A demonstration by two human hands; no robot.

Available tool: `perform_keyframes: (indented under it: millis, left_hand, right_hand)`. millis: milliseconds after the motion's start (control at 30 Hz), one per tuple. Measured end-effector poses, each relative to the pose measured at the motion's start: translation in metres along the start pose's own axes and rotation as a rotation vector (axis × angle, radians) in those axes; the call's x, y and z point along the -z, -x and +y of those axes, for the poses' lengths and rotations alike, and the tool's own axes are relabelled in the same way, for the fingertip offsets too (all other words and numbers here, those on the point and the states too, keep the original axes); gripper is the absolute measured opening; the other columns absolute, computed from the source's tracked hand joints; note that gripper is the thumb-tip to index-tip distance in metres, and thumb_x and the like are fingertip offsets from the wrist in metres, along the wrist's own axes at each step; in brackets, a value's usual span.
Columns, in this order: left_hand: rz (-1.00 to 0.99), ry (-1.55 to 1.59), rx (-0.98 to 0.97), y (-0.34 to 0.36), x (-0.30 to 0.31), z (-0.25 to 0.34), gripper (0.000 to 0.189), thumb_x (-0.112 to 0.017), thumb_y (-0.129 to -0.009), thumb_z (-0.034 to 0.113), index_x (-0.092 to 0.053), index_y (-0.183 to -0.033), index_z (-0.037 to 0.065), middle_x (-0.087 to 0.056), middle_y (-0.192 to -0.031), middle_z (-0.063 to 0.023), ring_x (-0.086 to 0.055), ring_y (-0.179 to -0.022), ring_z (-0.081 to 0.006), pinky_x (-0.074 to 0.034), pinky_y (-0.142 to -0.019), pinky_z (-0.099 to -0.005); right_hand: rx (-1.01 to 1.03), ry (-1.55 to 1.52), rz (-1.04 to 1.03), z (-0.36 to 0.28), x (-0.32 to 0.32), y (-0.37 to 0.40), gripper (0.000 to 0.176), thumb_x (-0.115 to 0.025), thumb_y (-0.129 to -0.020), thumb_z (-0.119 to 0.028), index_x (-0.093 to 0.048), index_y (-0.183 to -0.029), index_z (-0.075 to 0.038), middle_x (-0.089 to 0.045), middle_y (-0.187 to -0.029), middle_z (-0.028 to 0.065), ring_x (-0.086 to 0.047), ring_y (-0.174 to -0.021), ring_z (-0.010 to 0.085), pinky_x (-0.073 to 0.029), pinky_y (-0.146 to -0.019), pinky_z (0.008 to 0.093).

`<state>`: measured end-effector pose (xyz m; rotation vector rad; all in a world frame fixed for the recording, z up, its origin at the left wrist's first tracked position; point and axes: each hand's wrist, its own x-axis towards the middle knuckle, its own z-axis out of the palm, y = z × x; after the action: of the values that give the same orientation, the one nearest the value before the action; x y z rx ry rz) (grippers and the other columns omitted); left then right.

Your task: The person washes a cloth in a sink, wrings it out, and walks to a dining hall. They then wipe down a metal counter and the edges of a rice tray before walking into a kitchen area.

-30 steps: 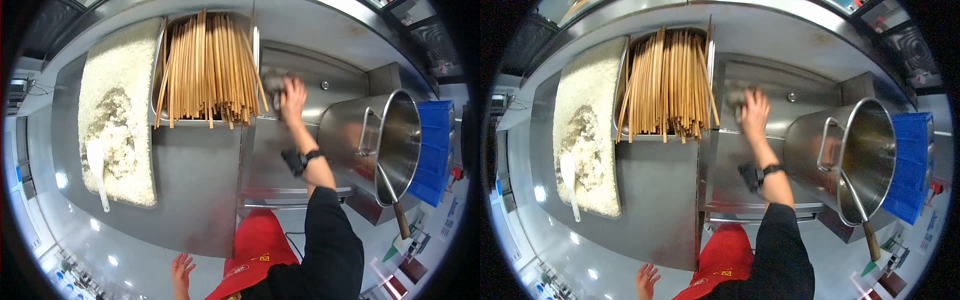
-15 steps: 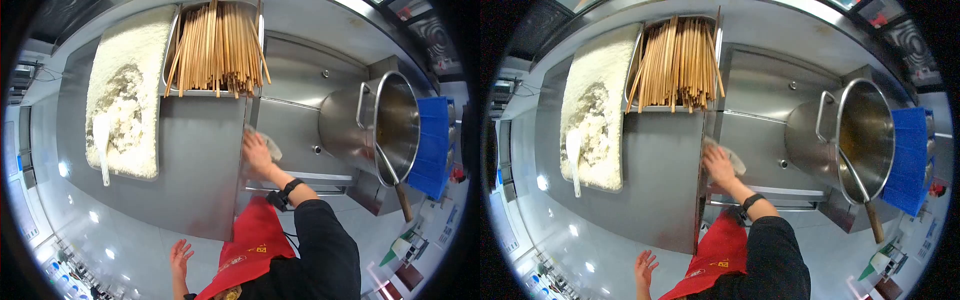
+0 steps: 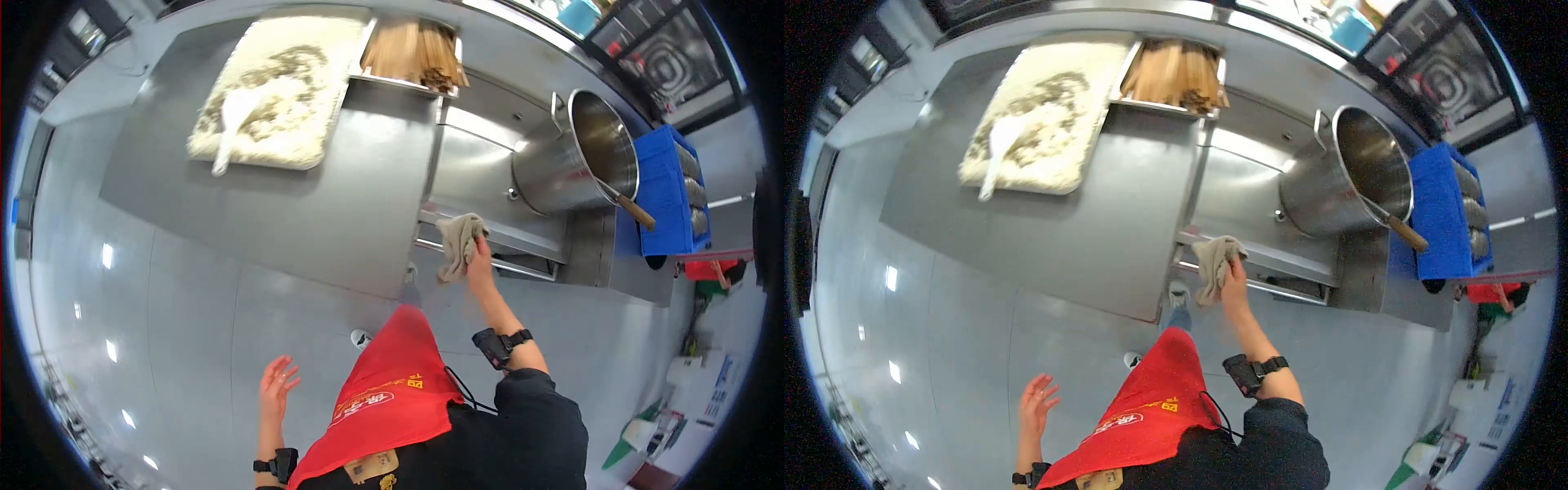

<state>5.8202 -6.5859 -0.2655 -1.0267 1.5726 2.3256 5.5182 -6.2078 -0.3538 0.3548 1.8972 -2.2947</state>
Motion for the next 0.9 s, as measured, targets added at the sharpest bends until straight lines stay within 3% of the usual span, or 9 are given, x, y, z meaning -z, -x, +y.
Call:
perform_keyframes:
  millis: [67,100,167,267,367,600,700,833,900]
  left_hand:
    - [-0.005,0.03,-0.002,0.009,0.018,-0.009,0.046,-0.056,-0.083,0.023,-0.043,-0.124,0.008,-0.046,-0.125,-0.0112,-0.05,-0.107,-0.027,-0.045,-0.084,-0.0403]
    - [-0.013,0.047,-0.002,0.013,0.023,-0.012,0.045,-0.056,-0.083,0.021,-0.043,-0.124,0.007,-0.046,-0.125,-0.0112,-0.051,-0.107,-0.0269,-0.045,-0.084,-0.04]
    - [-0.012,0.041,-0.005,0.017,0.026,-0.008,0.044,-0.055,-0.083,0.02,-0.043,-0.123,0.007,-0.046,-0.125,-0.0113,-0.051,-0.107,-0.0267,-0.045,-0.084,-0.0395]
    - [-0.04,0.018,0.004,0.013,0.035,-0.002,0.044,-0.056,-0.083,0.019,-0.043,-0.123,0.007,-0.045,-0.125,-0.0109,-0.05,-0.107,-0.0252,-0.044,-0.085,-0.0378]
    - [-0.053,0.016,-0.004,-0.006,0.039,0.014,0.044,-0.057,-0.082,0.019,-0.043,-0.123,0.006,-0.045,-0.126,-0.0106,-0.05,-0.108,-0.0246,-0.044,-0.086,-0.0372]
    - [-0.035,-0.028,0.037,-0.052,0.066,0.063,0.046,-0.057,-0.082,0.019,-0.043,-0.123,0.005,-0.045,-0.126,-0.0119,-0.049,-0.11,-0.0259,-0.044,-0.087,-0.0374]
    - [0.02,-0.013,0.067,-0.086,0.082,0.089,0.047,-0.057,-0.083,0.021,-0.042,-0.124,0.004,-0.045,-0.126,-0.0129,-0.05,-0.109,-0.0262,-0.044,-0.087,-0.0367]
    - [-0.001,-0.078,0.085,-0.133,0.084,0.143,0.047,-0.055,-0.084,0.022,-0.041,-0.124,0.003,-0.046,-0.126,-0.0134,-0.051,-0.108,-0.0258,-0.044,-0.085,-0.036]
    - [-0.046,-0.127,0.072,-0.161,0.089,0.162,0.047,-0.054,-0.084,0.022,-0.041,-0.124,0.003,-0.047,-0.124,-0.0135,-0.051,-0.107,-0.0256,-0.045,-0.085,-0.0357]
  right_hand:
    - [0.113,0.184,-0.102,-0.037,-0.038,0.021,0.031,-0.038,-0.089,-0.005,-0.046,-0.118,0.0,-0.053,-0.111,0.007,-0.051,-0.1,0.0167,-0.041,-0.085,0.0279]
    - [0.205,0.34,-0.178,-0.001,-0.037,0.012,0.036,-0.044,-0.088,-0.015,-0.045,-0.122,-0.004,-0.045,-0.122,0.0127,-0.05,-0.105,0.022,-0.041,-0.088,0.03]
    - [0.427,0.962,-0.308,-0.029,-0.093,0.045,0.047,-0.053,-0.082,-0.028,-0.044,-0.127,-0.015,-0.031,-0.134,0.0194,-0.04,-0.118,0.0328,-0.033,-0.098,0.041]
    - [0.712,1.51,-0.338,-0.007,-0.142,0.063,0.056,-0.058,-0.075,-0.037,-0.043,-0.128,-0.026,-0.02,-0.14,0.022,-0.025,-0.126,0.0413,-0.018,-0.103,0.0525]
    - [0.697,1.468,-0.267,-0.009,-0.163,0.024,0.058,-0.058,-0.074,-0.039,-0.043,-0.129,-0.028,-0.018,-0.142,0.0211,-0.014,-0.13,0.0434,-0.01,-0.103,0.0576]
    - [0.542,1.582,0.1,-0.019,-0.195,-0.161,0.057,-0.045,-0.082,-0.042,-0.031,-0.135,-0.028,-0.015,-0.143,0.0202,-0.008,-0.133,0.0394,-0.002,-0.106,0.0521]
    - [0.297,1.563,0.184,-0.036,-0.22,-0.239,0.057,-0.038,-0.083,-0.045,-0.031,-0.136,-0.025,-0.014,-0.143,0.0203,-0.008,-0.133,0.0391,-0.002,-0.106,0.0522]
    - [0.286,1.605,0.392,-0.033,-0.267,-0.273,0.061,-0.042,-0.081,-0.051,-0.035,-0.134,-0.021,-0.02,-0.141,0.021,-0.012,-0.131,0.04,-0.006,-0.104,0.0559]
    - [0.307,1.625,0.109,-0.036,-0.279,-0.259,0.059,-0.046,-0.081,-0.047,-0.038,-0.131,-0.018,-0.023,-0.141,0.0195,-0.015,-0.131,0.0387,-0.008,-0.104,0.0551]
